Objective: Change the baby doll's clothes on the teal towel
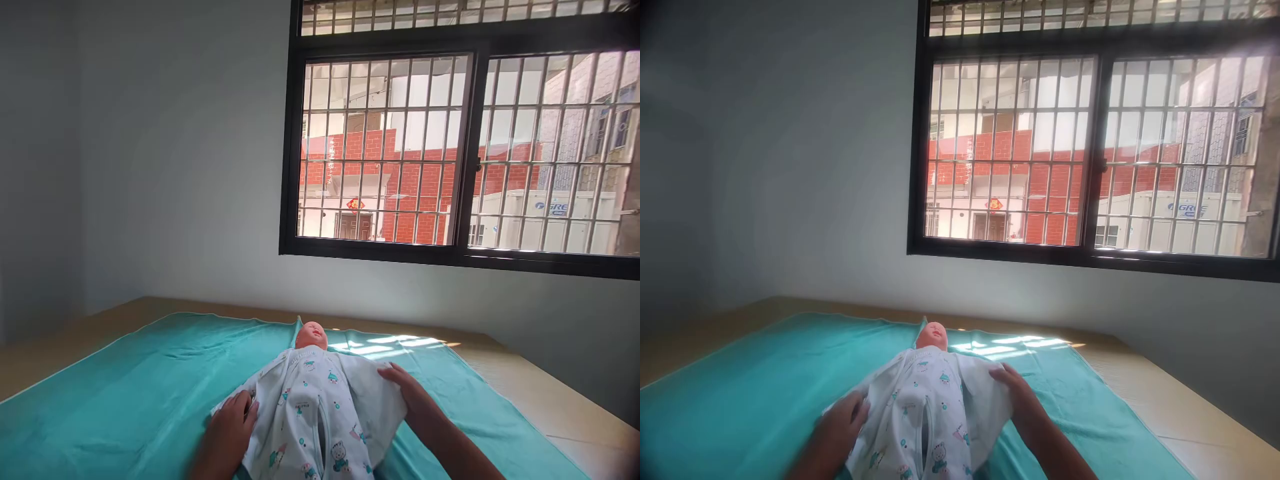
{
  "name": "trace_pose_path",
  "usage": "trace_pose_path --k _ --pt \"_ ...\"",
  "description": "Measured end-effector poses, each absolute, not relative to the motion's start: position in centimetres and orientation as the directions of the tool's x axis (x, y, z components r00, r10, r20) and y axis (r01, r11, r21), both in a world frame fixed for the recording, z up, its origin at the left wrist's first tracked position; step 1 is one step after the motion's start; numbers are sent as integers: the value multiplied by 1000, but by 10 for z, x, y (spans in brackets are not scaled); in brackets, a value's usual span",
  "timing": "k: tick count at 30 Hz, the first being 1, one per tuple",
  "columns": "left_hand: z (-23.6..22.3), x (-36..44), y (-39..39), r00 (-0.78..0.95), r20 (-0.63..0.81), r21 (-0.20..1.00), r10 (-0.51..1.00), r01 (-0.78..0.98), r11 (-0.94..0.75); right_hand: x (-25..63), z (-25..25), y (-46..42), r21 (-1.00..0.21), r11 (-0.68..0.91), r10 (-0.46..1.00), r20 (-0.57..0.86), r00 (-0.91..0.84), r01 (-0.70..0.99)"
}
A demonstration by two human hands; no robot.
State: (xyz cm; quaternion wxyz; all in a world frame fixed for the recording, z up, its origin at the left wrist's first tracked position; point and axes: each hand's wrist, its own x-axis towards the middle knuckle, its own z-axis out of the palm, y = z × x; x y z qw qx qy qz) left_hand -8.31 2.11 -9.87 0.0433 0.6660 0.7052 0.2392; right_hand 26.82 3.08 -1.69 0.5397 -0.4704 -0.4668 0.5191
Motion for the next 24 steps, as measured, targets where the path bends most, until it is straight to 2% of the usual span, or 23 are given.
trace_pose_path --k 3,6,8,10,12,14,19,21,24 --pt "-98 -83 21 -152 272 555 950 832 -26 223 6 34 -995 79 996 81 -46 -54" --pt "-101 -85 24 -168 289 709 942 699 -92 179 -10 27 -937 273 960 250 -128 218" --pt "-103 -86 26 -150 269 812 951 567 -140 158 -38 17 -745 490 872 430 -236 452" --pt "-102 -86 28 -103 228 879 968 449 -159 147 -65 8 -435 680 709 594 -380 590" --pt "-97 -84 27 -52 188 911 981 382 -155 144 -83 1 -186 748 572 668 -477 637" --pt "-87 -81 23 -31 158 935 987 326 -139 145 -89 0 -78 743 515 701 -493 665" --pt "-45 -69 17 -122 108 990 987 105 -95 145 -90 6 -34 756 418 793 -443 653" --pt "-26 -55 16 -155 131 990 979 81 -119 143 -89 5 -94 769 432 805 -406 632" --pt "-6 -24 9 -95 276 942 956 223 -250 143 -86 1 -288 783 516 796 -317 552"
